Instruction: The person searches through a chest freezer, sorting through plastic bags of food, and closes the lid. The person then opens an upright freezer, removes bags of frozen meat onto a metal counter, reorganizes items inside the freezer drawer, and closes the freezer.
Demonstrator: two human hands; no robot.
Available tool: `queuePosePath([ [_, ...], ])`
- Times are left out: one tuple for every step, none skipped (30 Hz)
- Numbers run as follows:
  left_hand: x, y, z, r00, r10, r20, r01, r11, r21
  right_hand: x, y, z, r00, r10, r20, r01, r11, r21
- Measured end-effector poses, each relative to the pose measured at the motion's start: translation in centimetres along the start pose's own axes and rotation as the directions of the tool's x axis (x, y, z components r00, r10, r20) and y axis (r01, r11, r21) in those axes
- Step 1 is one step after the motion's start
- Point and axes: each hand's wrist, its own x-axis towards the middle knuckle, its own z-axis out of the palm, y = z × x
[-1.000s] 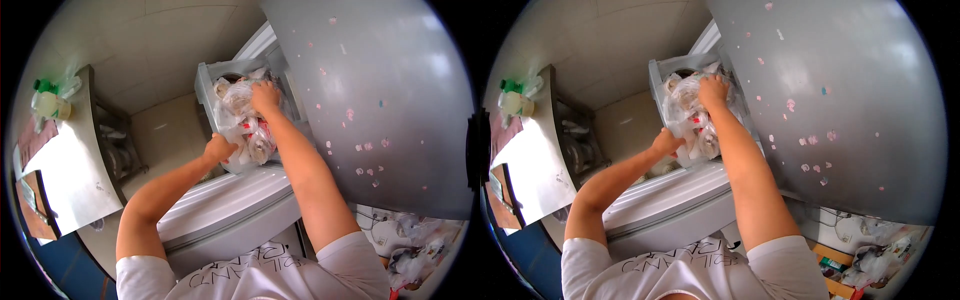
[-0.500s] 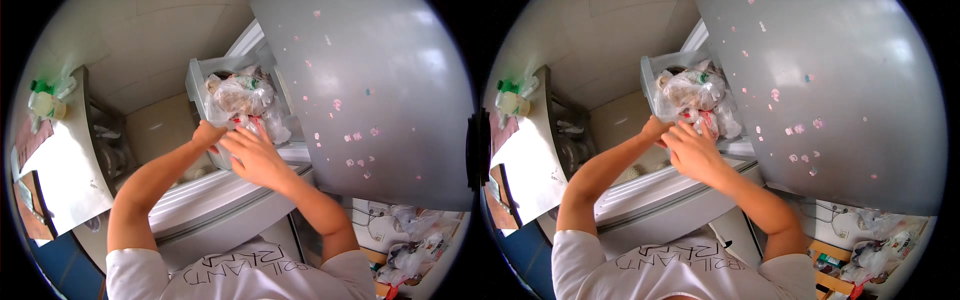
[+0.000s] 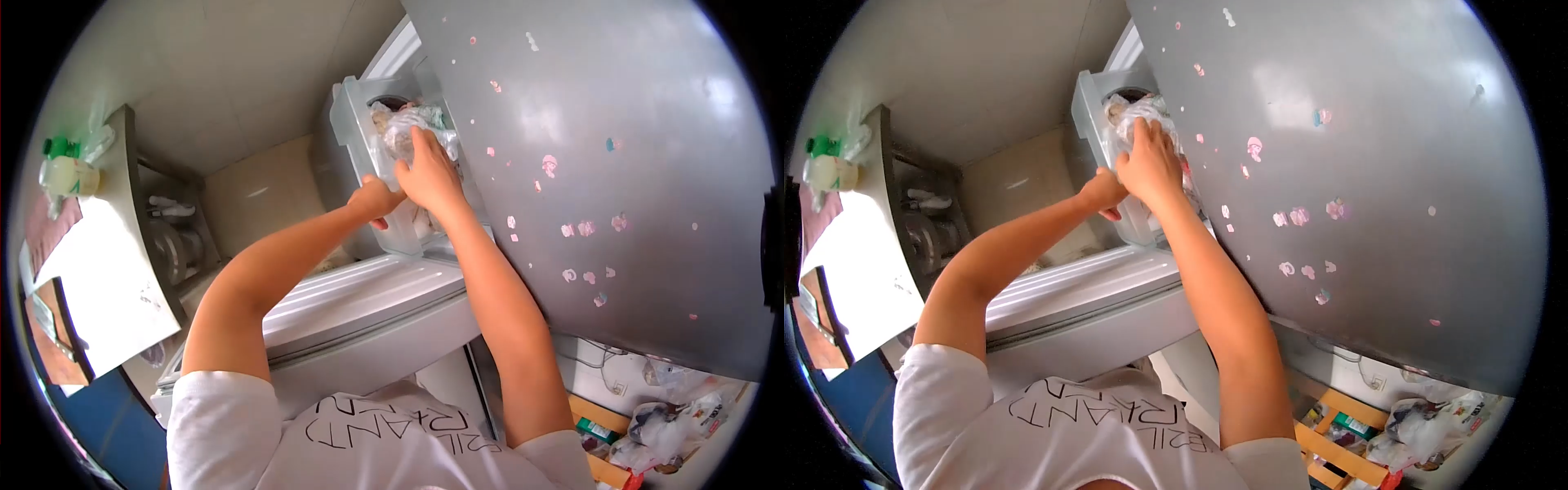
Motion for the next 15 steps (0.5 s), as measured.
queuePosePath([
  [-1.9,0.8,-0.4,0.999,-0.046,-0.018,0.044,0.997,-0.068,1.4,0.1,0.4,1.000,0.009,-0.006,-0.009,1.000,0.007],
  [-3.1,1.0,-0.2,0.995,-0.095,-0.028,0.090,0.986,-0.138,2.5,0.2,0.8,0.986,0.160,0.040,-0.160,0.987,-0.007],
  [-3.3,0.6,-0.3,0.995,-0.092,-0.029,0.087,0.987,-0.132,3.6,0.3,1.3,0.951,0.299,0.079,-0.298,0.954,-0.031],
  [-3.4,0.1,-0.7,0.998,-0.054,0.021,0.057,0.988,-0.143,4.4,1.2,3.1,0.952,0.297,0.074,-0.296,0.955,-0.030],
  [-3.5,-0.4,-1.0,0.998,-0.016,0.067,0.027,0.987,-0.161,5.3,2.7,6.0,0.950,0.311,0.024,-0.308,0.948,-0.081],
  [-3.6,-0.8,-1.2,0.999,-0.011,0.053,0.019,0.985,-0.169,6.1,2.2,6.8,0.949,0.313,-0.030,-0.315,0.940,-0.131],
  [-3.8,-1.2,-1.0,0.998,0.020,0.055,-0.011,0.988,-0.153,6.6,2.0,7.5,0.930,0.367,-0.008,-0.366,0.926,-0.094],
  [-3.8,-1.5,-0.7,0.997,0.045,0.068,-0.036,0.990,-0.136,7.4,2.2,7.8,0.933,0.361,-0.005,-0.359,0.928,-0.103],
  [-4.1,-1.1,-0.6,0.995,0.049,0.092,-0.033,0.986,-0.165,8.1,2.1,7.2,0.917,0.399,0.021,-0.398,0.917,-0.039],
  [-3.8,-1.2,0.2,0.993,0.046,0.108,-0.027,0.985,-0.170,8.5,2.5,7.1,0.897,0.440,0.050,-0.441,0.897,0.024],
  [-3.6,-1.2,0.8,0.997,0.043,0.056,-0.030,0.975,-0.222,9.0,2.6,6.9,0.885,0.458,0.076,-0.462,0.885,0.048],
  [-3.6,-0.7,0.7,0.999,0.045,-0.007,-0.046,0.962,-0.270,9.1,2.6,6.7,0.888,0.455,0.064,-0.458,0.888,0.046],
  [-3.8,-0.5,0.5,0.998,0.059,-0.016,-0.061,0.960,-0.274,9.0,2.6,6.6,0.897,0.438,0.054,-0.441,0.896,0.061],
  [-4.2,-0.5,0.5,0.998,0.053,0.026,-0.044,0.964,-0.263,8.6,2.6,6.6,0.905,0.422,0.049,-0.424,0.902,0.074],
  [-4.5,-0.5,0.2,0.997,0.046,0.063,-0.029,0.968,-0.249,8.2,3.1,7.0,0.926,0.378,0.005,-0.377,0.924,0.069],
])
